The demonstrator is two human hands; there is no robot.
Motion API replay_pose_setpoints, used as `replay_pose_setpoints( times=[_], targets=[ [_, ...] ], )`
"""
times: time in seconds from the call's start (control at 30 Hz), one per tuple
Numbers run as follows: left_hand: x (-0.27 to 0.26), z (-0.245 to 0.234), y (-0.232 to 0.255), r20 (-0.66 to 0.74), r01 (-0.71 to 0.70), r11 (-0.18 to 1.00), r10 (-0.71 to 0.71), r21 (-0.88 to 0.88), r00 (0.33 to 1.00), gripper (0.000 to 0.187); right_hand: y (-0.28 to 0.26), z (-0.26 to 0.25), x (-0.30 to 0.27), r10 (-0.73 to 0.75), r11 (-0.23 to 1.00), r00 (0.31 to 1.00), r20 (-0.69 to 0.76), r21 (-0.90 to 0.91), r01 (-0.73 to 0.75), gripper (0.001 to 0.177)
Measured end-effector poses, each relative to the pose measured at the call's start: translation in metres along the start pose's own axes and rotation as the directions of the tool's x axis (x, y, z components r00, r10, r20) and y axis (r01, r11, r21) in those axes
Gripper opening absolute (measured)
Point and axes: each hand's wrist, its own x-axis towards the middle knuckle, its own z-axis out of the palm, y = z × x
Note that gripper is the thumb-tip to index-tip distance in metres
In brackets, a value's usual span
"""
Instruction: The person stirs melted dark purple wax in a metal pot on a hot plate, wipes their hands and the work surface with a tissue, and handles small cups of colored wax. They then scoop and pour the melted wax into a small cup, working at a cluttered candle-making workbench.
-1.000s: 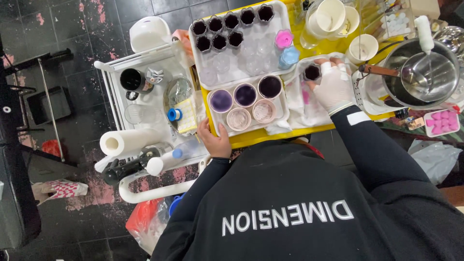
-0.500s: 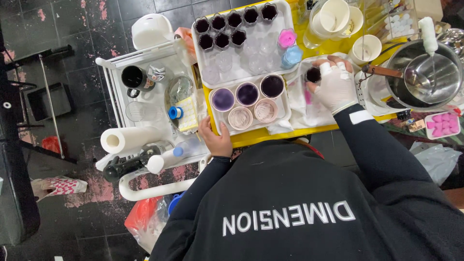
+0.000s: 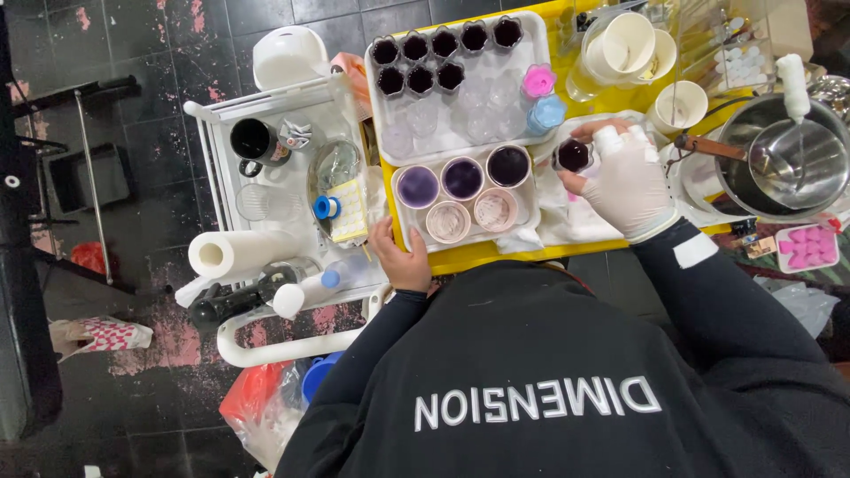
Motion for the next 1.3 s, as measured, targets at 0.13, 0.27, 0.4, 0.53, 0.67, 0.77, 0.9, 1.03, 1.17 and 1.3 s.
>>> replay_pose_setpoints(
  times=[0.13,0.27,0.4,0.53,0.67,0.77,0.9,1.03,1.17,1.3],
  targets=[
    [0.001,-0.004,0.007,0.026,0.065,0.998,-0.065,-0.009,0.998,0.05,-0.018,-0.008,0.025,-0.09,0.995,0.995,-0.037,-0.04,0.089,0.05],
    [0.001,-0.003,0.005,0.009,0.021,0.999,-0.022,0.044,1.0,0.049,-0.018,-0.002,0.057,-0.129,0.991,0.99,-0.052,-0.044,0.127,0.046],
    [0.001,-0.005,0.006,0.045,0.093,0.995,-0.094,0.02,0.995,0.049,-0.007,0.016,0.094,-0.127,0.992,0.991,-0.04,-0.004,0.127,0.043],
    [-0.001,-0.003,0.003,0.014,0.054,0.997,-0.054,0.05,0.998,0.05,0.017,0.047,0.125,-0.25,0.967,0.962,-0.109,-0.077,0.242,0.049],
    [0.0,-0.005,0.008,-0.007,0.084,0.996,-0.084,0.009,0.996,0.05,0.033,0.072,0.148,-0.274,0.959,0.959,-0.076,-0.094,0.267,0.049],
    [0.0,-0.005,0.007,-0.018,0.068,0.998,-0.068,0.016,0.998,0.051,0.043,0.091,0.158,-0.314,0.944,0.948,-0.055,-0.125,0.305,0.049],
    [-0.001,-0.003,0.005,-0.02,0.085,0.996,-0.085,0.006,0.996,0.052,0.054,0.106,0.165,-0.362,0.922,0.932,-0.036,-0.161,0.352,0.046],
    [0.001,-0.002,0.008,-0.048,0.086,0.996,-0.088,-0.039,0.995,0.051,0.059,0.114,0.169,-0.356,0.928,0.934,-0.018,-0.127,0.351,0.048],
    [0.0,-0.002,0.008,-0.035,0.087,0.996,-0.088,-0.025,0.995,0.051,0.064,0.118,0.172,-0.342,0.932,0.94,-0.011,-0.134,0.337,0.047],
    [-0.002,0.0,0.005,-0.022,0.111,0.992,-0.113,-0.056,0.993,0.052,0.066,0.121,0.174,-0.317,0.937,0.948,0.015,-0.149,0.316,0.047]
  ],
)
